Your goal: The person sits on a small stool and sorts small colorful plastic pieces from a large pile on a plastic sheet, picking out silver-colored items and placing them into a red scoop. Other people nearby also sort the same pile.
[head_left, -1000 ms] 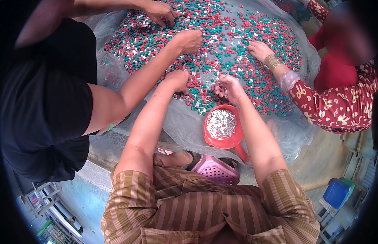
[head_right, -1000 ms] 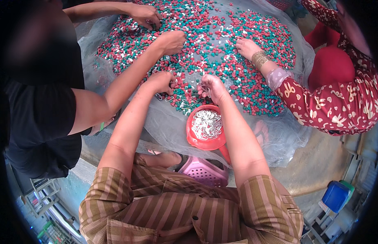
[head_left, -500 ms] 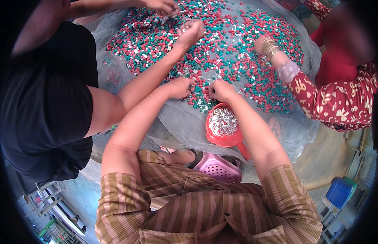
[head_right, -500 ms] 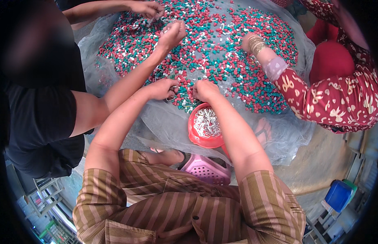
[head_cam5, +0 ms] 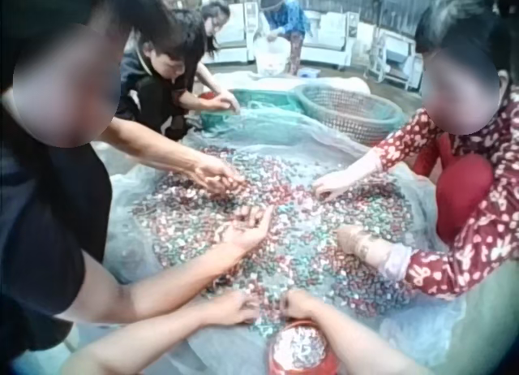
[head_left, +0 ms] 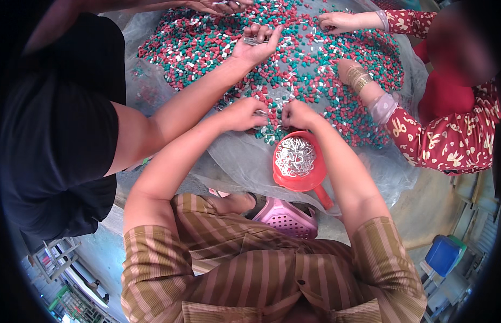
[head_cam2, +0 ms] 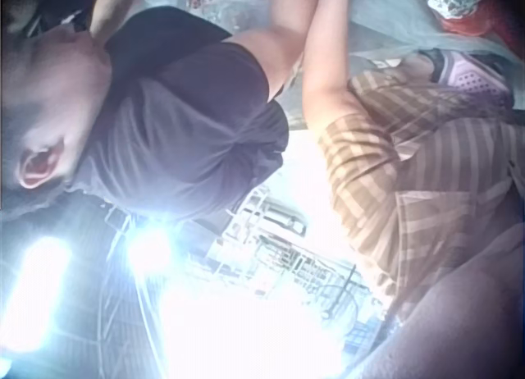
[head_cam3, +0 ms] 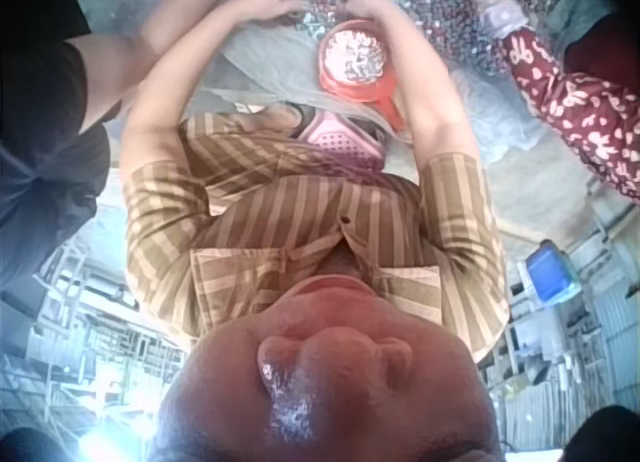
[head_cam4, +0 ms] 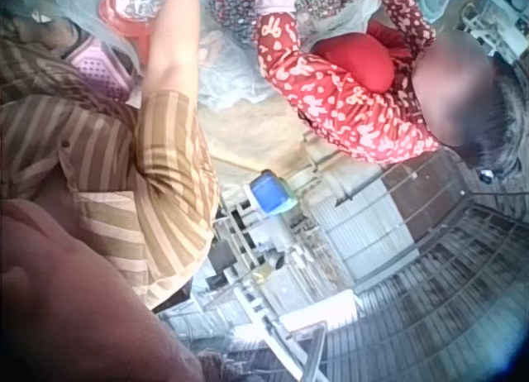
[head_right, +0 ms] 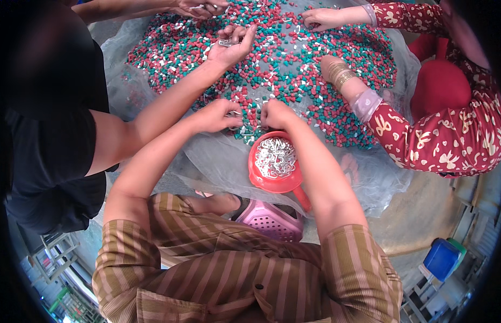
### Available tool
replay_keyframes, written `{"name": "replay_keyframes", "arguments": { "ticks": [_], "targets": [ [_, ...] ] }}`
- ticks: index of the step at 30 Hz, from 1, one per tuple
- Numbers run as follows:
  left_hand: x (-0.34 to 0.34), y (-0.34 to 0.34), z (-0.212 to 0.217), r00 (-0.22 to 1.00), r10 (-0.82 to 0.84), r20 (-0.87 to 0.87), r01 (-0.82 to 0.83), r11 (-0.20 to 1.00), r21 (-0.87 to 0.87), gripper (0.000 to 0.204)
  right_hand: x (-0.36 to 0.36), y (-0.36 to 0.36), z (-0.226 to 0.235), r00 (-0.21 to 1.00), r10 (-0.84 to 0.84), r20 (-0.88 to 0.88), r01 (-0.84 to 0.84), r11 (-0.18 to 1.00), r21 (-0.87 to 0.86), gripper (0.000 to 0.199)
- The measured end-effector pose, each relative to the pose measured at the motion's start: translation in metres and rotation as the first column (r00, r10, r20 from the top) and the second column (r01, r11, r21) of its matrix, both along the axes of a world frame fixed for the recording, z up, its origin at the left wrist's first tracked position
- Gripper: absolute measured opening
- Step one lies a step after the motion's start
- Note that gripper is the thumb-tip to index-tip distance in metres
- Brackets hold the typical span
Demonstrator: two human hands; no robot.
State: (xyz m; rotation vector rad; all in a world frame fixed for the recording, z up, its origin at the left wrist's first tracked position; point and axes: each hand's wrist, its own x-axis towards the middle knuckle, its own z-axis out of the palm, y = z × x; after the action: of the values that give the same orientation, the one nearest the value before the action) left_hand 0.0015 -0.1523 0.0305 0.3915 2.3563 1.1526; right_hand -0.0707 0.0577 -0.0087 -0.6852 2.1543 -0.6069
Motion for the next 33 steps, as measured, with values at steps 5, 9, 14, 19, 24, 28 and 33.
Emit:
{"name": "replay_keyframes", "arguments": {
  "ticks": [5,9,14,19,24,28,33],
  "targets": [
    [0.029,0.08,0.046,0.984,-0.126,-0.124,0.138,0.986,0.093,0.018,-0.014,0.023,0.032,0.894,-0.207,0.397,0.289,0.944,-0.158,0.009],
    [0.05,0.101,0.049,0.891,-0.106,-0.442,0.203,0.963,0.177,0.015,-0.005,0.03,0.073,0.943,0.134,0.306,-0.088,0.983,-0.161,0.011],
    [0.024,0.048,0.05,0.933,-0.036,-0.358,-0.006,0.993,-0.116,0.011,0.019,0.047,0.094,0.909,0.321,0.268,-0.32,0.946,-0.047,0.016],
    [0.025,-0.012,0.004,0.917,-0.14,-0.374,-0.157,0.736,-0.659,0.013,0.058,0.055,0.094,0.854,0.493,0.167,-0.48,0.87,-0.114,0.016],
    [0.026,-0.026,-0.015,0.923,-0.18,-0.339,-0.119,0.705,-0.699,0.014,0.056,0.038,0.107,0.948,0.287,-0.133,-0.283,0.958,0.054,0.022],
    [0.022,-0.022,-0.011,0.906,-0.182,-0.383,-0.093,0.796,-0.598,0.01,0.066,0.044,0.087,0.884,0.21,-0.419,-0.177,0.977,0.116,0.027],
    [0.021,0.0,0.002,0.978,0.054,-0.2,-0.082,0.988,-0.134,0.007,0.059,0.046,0.067,0.974,0.148,-0.173,-0.161,0.985,-0.059,0.04]
  ]
}}
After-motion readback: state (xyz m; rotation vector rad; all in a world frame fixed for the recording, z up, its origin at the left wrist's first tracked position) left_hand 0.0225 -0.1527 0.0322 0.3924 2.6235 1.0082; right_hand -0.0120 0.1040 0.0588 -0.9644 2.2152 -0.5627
